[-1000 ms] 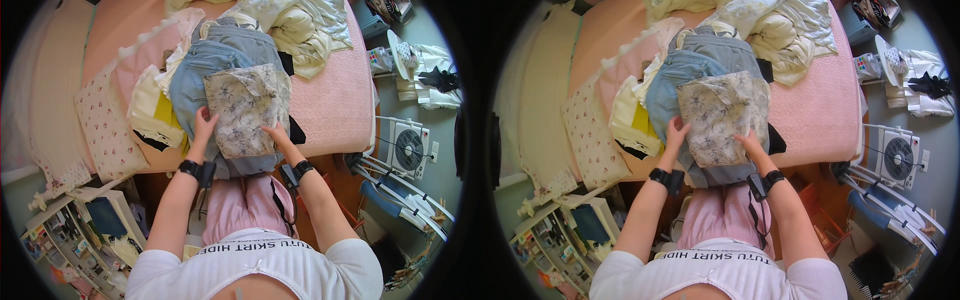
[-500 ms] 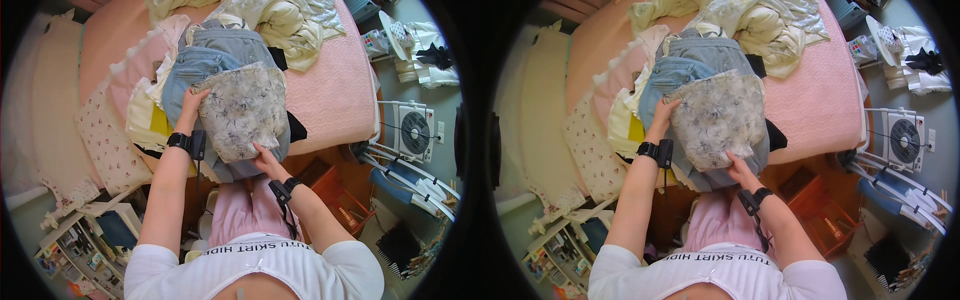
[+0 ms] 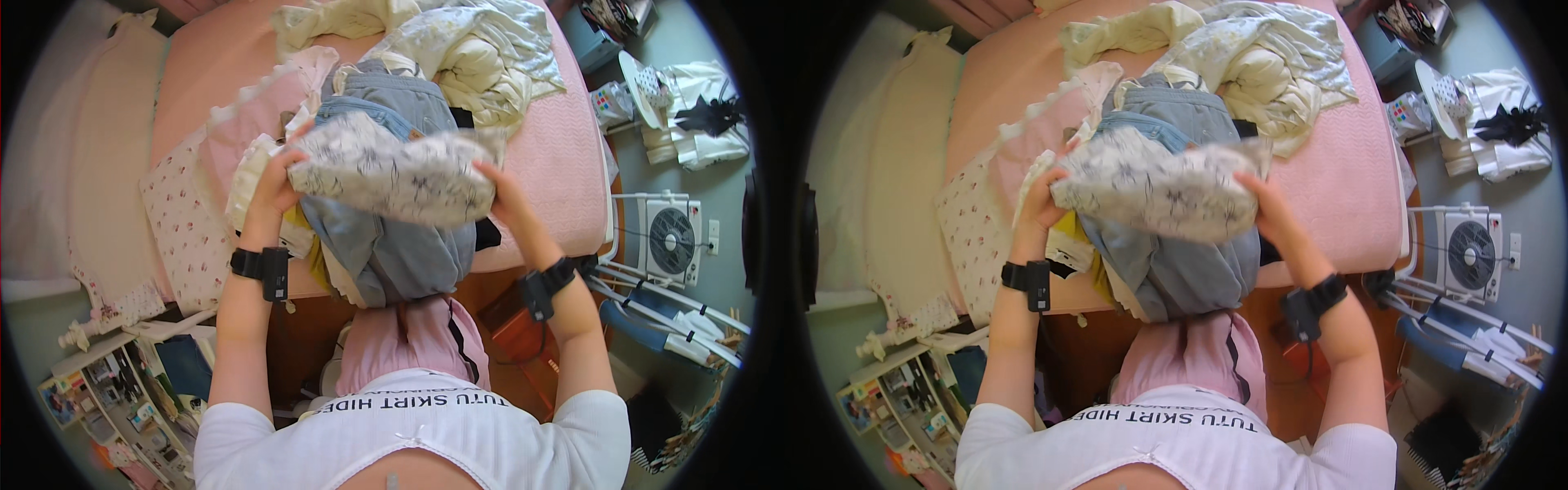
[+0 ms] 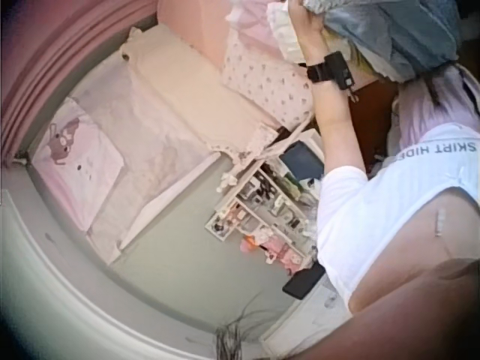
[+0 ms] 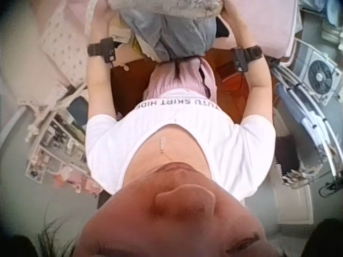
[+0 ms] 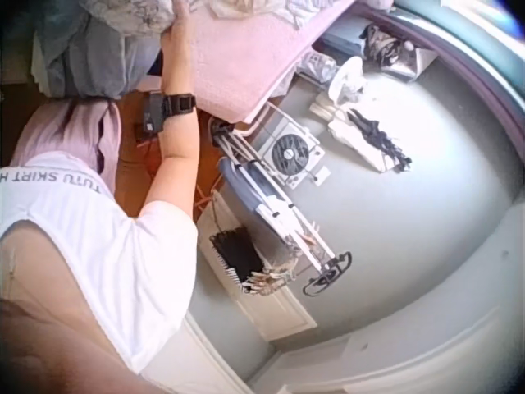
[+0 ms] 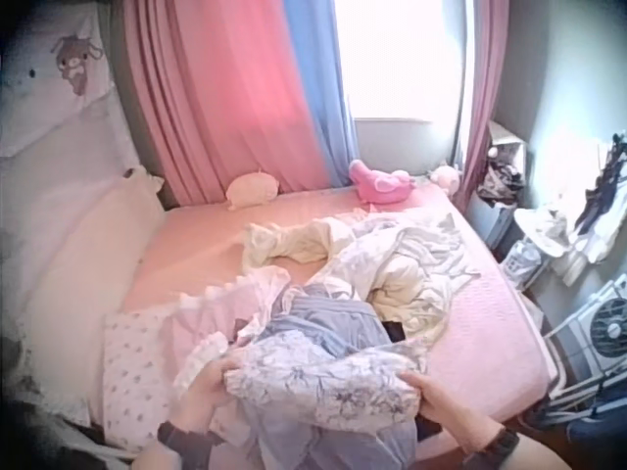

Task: The recorder folds various pieces of clothing (floral shirt, pants, shorts) and organizes them into a basket and onto a desk.

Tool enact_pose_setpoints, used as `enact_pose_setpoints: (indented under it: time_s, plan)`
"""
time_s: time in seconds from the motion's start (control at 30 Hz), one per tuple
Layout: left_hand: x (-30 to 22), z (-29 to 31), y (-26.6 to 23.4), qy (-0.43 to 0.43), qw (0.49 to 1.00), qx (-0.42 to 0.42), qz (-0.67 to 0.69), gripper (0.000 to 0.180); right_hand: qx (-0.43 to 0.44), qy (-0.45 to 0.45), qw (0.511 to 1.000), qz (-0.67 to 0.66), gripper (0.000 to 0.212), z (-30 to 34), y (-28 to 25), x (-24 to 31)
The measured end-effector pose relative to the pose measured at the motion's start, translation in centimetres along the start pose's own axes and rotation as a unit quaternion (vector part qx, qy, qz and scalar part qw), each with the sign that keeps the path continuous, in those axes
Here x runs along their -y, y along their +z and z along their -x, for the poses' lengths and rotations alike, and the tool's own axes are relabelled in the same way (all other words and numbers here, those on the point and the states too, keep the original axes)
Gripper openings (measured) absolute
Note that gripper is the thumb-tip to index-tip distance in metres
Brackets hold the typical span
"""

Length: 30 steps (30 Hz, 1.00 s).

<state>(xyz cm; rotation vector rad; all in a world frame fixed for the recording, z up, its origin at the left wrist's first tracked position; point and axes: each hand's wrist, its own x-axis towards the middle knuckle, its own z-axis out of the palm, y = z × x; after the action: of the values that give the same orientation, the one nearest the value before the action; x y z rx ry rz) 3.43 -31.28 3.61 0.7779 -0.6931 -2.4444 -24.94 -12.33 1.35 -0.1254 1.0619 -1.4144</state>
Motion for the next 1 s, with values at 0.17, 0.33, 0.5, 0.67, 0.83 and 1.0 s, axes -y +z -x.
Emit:
enact_pose_setpoints:
  time_s: [0.17, 0.33, 0.5, 0.67, 0.83, 1.0]
  plan:
    - [-4.9, 4.9, 5.6, 0.226, 0.970, 0.005, -0.091, 0.058, 0.065, -0.087, 0.991, 0.078, 0.035, -1.9, 7.6, 8.3]
    - [-0.2, 8.2, 2.0, 0.304, 0.939, -0.074, -0.145, 0.063, 0.065, -0.051, 0.979, 0.188, 0.039, -4.3, 7.6, 7.4]
    - [14.2, 8.1, -7.3, 0.170, 0.939, -0.230, -0.190, 0.060, 0.005, 0.084, 0.966, 0.244, 0.065, -9.1, -1.6, -3.9]
    - [23.2, 7.5, -13.9, 0.090, 0.912, -0.305, -0.258, 0.053, 0.050, 0.047, 0.895, 0.441, 0.061, -6.7, -8.4, -13.1]
    - [23.9, 8.1, -13.8, 0.071, 0.909, -0.277, -0.302, 0.048, 0.006, 0.022, 0.897, 0.442, 0.060, -5.7, -11.3, -14.8]
    - [22.7, 8.4, -13.4, 0.048, 0.820, -0.326, -0.469, 0.048, 0.017, -0.012, 0.829, 0.558, 0.055, -5.1, -8.8, -12.9]
